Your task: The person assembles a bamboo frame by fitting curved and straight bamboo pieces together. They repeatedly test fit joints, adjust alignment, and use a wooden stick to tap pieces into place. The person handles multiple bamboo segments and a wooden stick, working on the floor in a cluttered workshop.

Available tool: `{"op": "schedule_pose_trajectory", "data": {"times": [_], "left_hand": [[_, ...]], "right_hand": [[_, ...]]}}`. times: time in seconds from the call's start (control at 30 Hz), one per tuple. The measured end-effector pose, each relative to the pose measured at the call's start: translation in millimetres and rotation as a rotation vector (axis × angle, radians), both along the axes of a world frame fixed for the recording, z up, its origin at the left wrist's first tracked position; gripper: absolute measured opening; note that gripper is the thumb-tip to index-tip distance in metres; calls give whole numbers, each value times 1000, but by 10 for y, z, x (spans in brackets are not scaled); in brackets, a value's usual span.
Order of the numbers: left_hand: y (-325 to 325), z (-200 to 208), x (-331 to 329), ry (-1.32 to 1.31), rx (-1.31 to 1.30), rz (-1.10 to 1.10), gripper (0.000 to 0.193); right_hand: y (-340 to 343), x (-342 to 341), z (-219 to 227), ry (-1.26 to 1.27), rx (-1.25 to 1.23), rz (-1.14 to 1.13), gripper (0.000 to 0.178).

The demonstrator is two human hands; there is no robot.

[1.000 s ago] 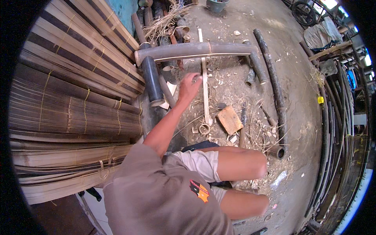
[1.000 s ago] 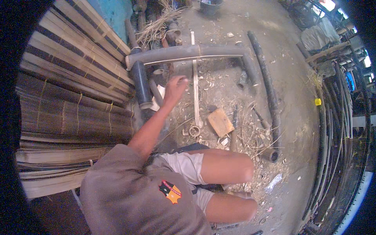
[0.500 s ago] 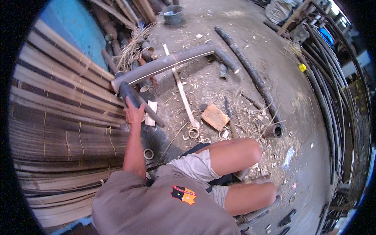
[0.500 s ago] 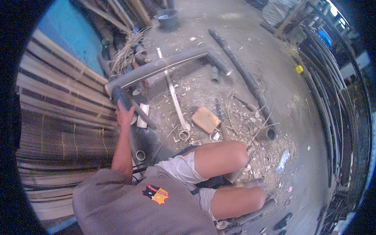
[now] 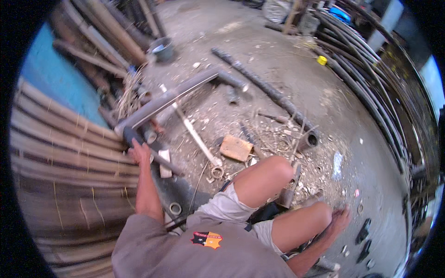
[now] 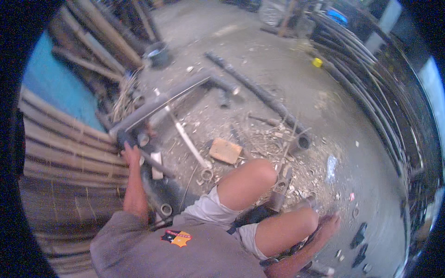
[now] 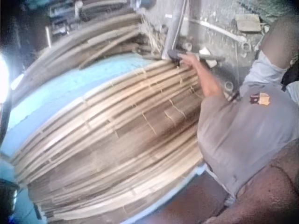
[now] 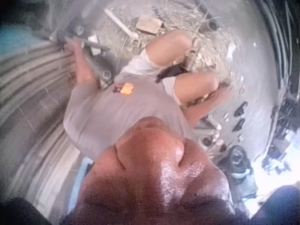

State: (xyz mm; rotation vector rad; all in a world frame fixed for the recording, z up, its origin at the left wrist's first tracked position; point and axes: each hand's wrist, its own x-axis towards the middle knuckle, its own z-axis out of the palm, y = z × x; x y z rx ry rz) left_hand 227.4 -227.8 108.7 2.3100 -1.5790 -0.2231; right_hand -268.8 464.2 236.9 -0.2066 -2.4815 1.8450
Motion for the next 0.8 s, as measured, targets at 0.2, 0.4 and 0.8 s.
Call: {"op": "schedule_pose_trajectory", "data": {"times": [0.2, 0.4, 0.8], "left_hand": [[529, 494, -1357, 100, -438, -606, 67], [2054, 1175, -2706, 661, -175, -1301, 68], [3165, 1540, -3195, 365, -92, -1803, 87]], "right_hand": [[-954, -81, 1402, 330, 61, 280, 34], [-1886, 66, 1799, 560, 233, 669, 26], [-1949, 28, 868, 362, 551, 895, 49]]}}
